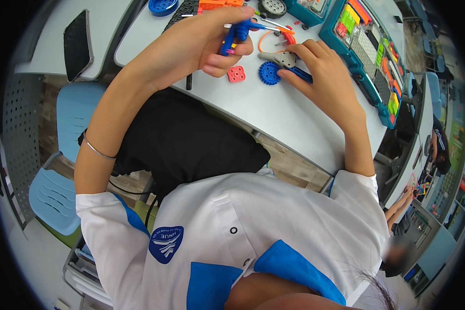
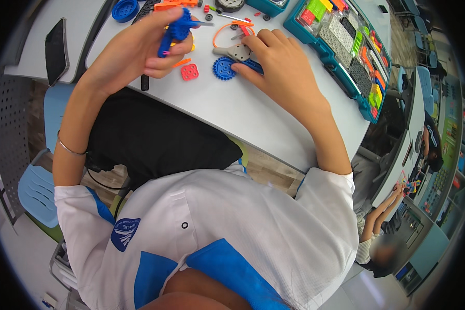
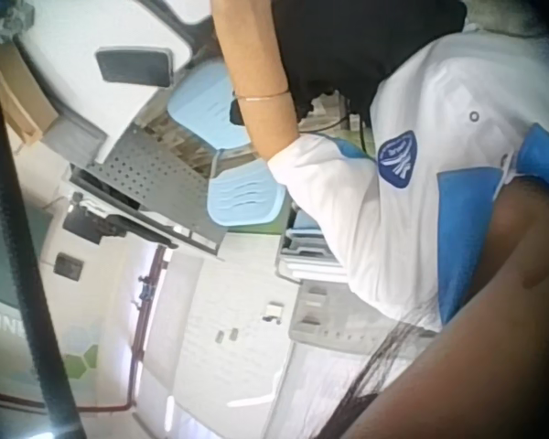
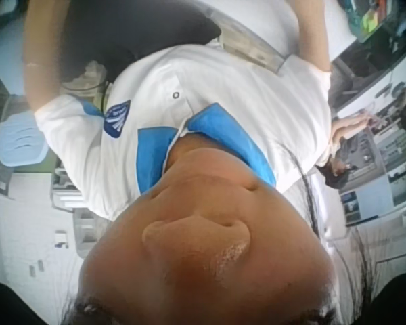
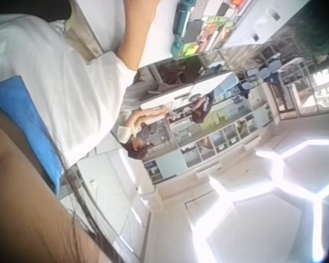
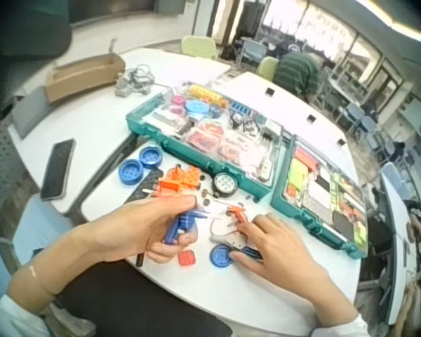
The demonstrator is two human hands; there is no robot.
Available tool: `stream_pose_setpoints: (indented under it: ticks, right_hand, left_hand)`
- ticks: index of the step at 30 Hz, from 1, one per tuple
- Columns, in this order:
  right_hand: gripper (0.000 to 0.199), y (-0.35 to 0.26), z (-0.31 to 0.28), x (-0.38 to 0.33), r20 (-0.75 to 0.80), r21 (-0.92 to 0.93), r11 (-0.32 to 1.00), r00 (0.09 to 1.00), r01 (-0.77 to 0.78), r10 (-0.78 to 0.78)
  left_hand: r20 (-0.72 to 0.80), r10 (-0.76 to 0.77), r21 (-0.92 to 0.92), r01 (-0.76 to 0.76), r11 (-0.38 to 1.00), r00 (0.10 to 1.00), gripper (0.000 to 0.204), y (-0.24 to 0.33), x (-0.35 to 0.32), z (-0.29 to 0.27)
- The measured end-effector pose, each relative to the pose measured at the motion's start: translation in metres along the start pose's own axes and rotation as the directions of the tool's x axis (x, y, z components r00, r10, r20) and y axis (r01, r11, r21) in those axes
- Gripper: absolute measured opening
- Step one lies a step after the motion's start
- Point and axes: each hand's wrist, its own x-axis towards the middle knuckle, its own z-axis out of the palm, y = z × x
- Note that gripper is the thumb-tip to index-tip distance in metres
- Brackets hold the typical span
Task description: The person assembles a mechanical model using colorful plastic parts and gears. They connect beams, axles, and gears, then use a blue plastic tool to tighten or adjust components on the table.
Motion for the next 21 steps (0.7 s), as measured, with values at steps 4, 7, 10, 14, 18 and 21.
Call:
stream_pose_setpoints:
  ticks: [4, 7, 10, 14, 18, 21]
  right_hand:
    - [0.054, 0.000, 0.003, 0.004, -0.120, 0.038, 0.998, 0.991, 0.056, -0.051]
    - [0.062, -0.007, -0.010, 0.011, -0.242, 0.265, 0.949, 0.965, 0.169, -0.105]
    - [0.069, -0.027, -0.010, 0.016, -0.320, 0.446, 0.843, 0.933, 0.300, -0.163]
    - [0.056, -0.026, -0.004, 0.007, -0.173, 0.426, 0.884, 0.976, 0.192, -0.129]
    - [0.050, -0.022, -0.004, 0.005, -0.171, 0.424, 0.888, 0.979, 0.177, -0.114]
    - [0.045, -0.030, -0.002, 0.005, -0.121, 0.495, 0.866, 0.993, 0.066, -0.007]
  left_hand:
    - [-0.098, 0.125, 0.308, -0.089, 0.947, 0.987, 0.022, -0.008, -0.001, 0.003]
    - [-0.071, 0.225, 0.392, -0.181, 0.902, 0.972, 0.021, -0.011, 0.000, 0.016]
    - [-0.028, 0.421, 0.516, -0.347, 0.783, 0.907, 0.028, -0.035, 0.002, 0.026]
    - [0.005, 0.381, 0.614, -0.304, 0.728, 0.924, 0.043, -0.042, 0.001, 0.023]
    - [-0.013, 0.329, 0.618, -0.251, 0.745, 0.944, 0.032, -0.038, -0.002, 0.016]
    - [0.004, 0.436, 0.747, -0.293, 0.597, 0.900, 0.024, -0.039, 0.000, 0.019]
